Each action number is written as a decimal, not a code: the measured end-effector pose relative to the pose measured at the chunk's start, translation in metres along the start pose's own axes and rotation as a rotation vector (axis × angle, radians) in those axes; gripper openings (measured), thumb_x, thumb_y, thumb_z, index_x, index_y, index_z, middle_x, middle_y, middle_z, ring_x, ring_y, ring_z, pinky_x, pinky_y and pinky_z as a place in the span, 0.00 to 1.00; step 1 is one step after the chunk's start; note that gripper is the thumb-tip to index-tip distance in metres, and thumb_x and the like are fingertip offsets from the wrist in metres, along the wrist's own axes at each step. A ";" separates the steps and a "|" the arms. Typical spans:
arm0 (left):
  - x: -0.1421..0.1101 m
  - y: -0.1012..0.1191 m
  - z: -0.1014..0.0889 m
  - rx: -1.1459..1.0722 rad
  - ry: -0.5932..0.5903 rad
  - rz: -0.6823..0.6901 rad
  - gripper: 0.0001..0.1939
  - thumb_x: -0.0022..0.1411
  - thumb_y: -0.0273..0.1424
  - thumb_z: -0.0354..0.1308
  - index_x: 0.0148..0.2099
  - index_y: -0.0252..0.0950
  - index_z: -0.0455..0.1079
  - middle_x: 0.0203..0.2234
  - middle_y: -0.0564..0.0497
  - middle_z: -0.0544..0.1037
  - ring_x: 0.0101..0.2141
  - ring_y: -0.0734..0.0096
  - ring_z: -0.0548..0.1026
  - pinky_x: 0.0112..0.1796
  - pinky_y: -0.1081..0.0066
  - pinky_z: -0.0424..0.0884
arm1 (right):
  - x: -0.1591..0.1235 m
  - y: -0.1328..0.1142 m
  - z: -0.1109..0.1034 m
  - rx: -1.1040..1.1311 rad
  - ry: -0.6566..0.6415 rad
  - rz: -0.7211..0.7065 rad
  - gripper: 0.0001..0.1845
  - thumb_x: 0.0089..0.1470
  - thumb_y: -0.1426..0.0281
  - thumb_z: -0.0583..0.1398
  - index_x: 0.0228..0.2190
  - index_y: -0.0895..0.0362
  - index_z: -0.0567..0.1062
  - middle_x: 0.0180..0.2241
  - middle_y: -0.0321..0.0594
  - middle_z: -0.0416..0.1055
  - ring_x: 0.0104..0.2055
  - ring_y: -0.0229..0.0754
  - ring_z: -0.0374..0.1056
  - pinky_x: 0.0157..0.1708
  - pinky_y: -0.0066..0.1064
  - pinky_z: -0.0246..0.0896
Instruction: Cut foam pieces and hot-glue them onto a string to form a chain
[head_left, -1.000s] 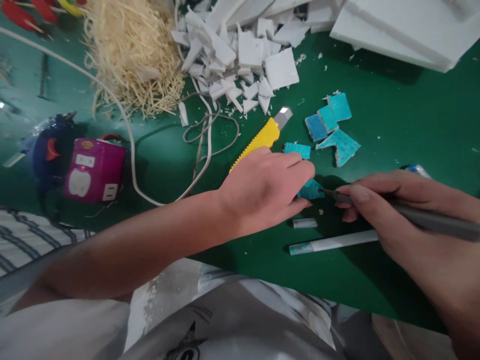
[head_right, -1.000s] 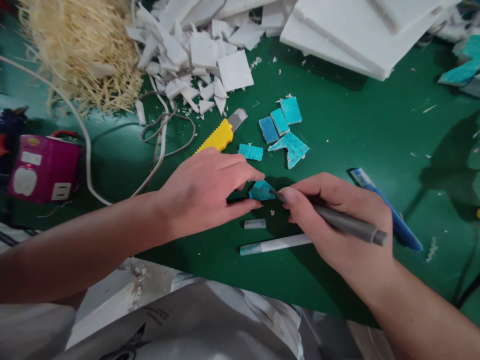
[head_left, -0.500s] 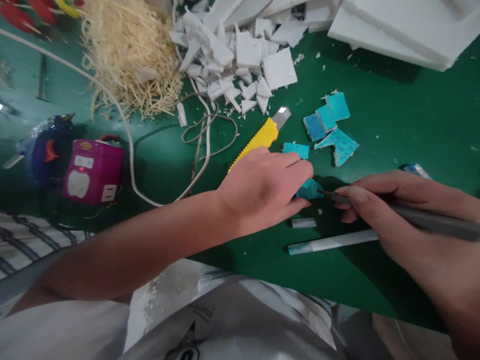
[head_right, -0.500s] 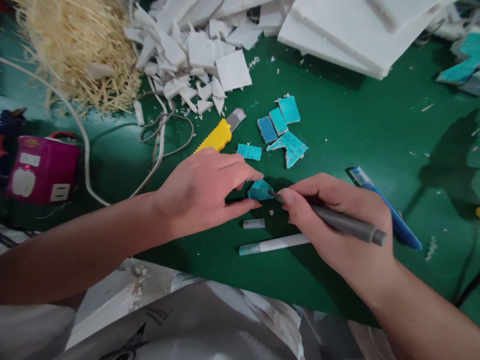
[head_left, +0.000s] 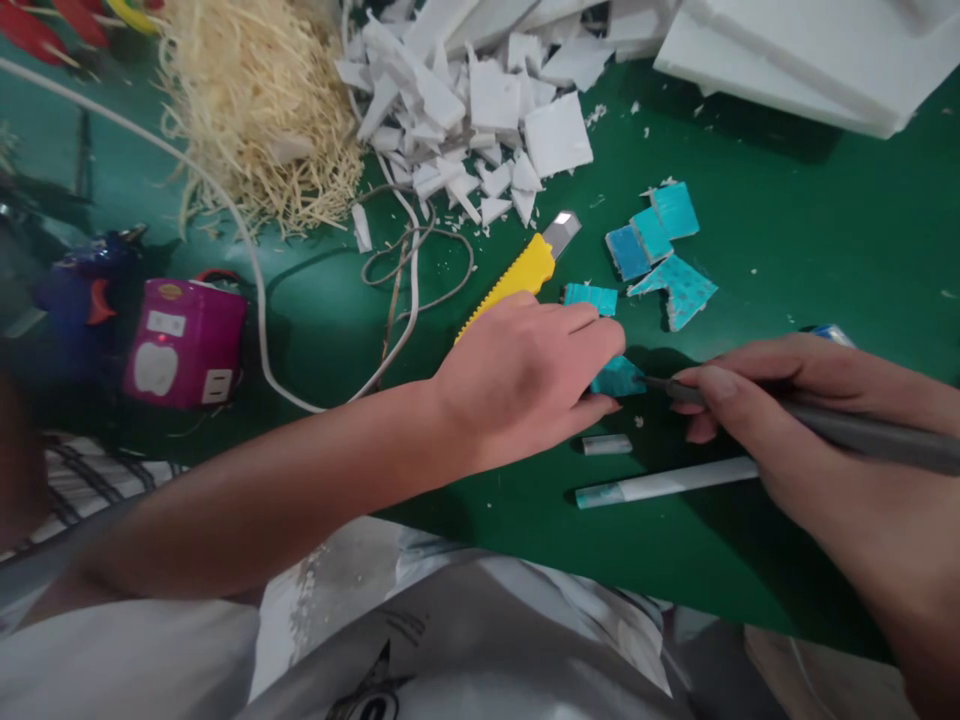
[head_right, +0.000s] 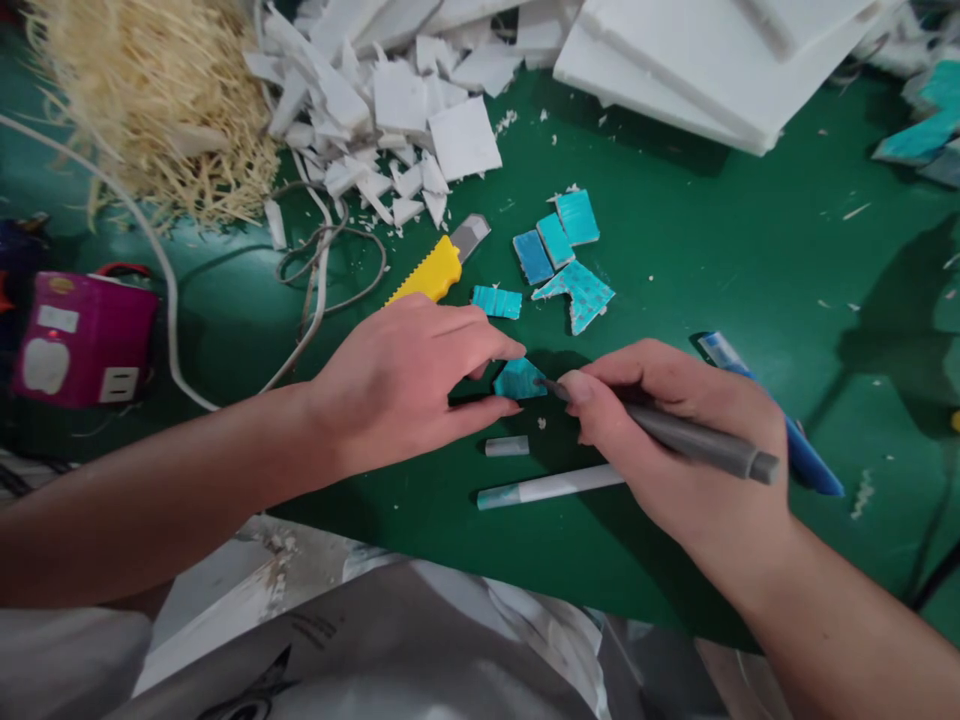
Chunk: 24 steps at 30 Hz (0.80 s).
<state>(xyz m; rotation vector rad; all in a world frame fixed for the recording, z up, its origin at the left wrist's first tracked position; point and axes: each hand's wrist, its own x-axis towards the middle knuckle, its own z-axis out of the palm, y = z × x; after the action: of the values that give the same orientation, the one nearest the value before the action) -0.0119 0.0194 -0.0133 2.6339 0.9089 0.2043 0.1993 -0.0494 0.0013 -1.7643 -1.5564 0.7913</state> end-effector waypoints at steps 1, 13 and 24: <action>0.000 0.000 0.000 -0.004 -0.002 0.000 0.11 0.67 0.39 0.64 0.45 0.36 0.75 0.32 0.53 0.78 0.33 0.65 0.78 0.33 0.65 0.60 | 0.000 0.000 0.000 0.001 -0.006 -0.011 0.09 0.58 0.60 0.67 0.26 0.46 0.80 0.22 0.31 0.77 0.20 0.36 0.71 0.18 0.29 0.64; 0.001 0.001 0.000 -0.014 0.005 0.007 0.11 0.67 0.38 0.65 0.44 0.35 0.74 0.30 0.55 0.77 0.32 0.67 0.77 0.33 0.66 0.61 | 0.001 -0.001 0.000 -0.034 -0.010 -0.025 0.08 0.57 0.63 0.68 0.26 0.48 0.81 0.21 0.32 0.77 0.20 0.37 0.72 0.17 0.27 0.66; 0.000 0.000 -0.001 -0.011 0.006 0.009 0.10 0.68 0.38 0.64 0.44 0.36 0.74 0.30 0.55 0.77 0.31 0.68 0.76 0.33 0.66 0.60 | 0.003 0.003 -0.001 -0.014 -0.024 -0.069 0.10 0.56 0.61 0.68 0.25 0.49 0.81 0.20 0.32 0.77 0.18 0.36 0.71 0.15 0.25 0.63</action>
<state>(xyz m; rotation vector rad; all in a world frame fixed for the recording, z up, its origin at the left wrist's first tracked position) -0.0125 0.0194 -0.0122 2.6293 0.8962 0.2188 0.2026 -0.0469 -0.0007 -1.7073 -1.6329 0.7726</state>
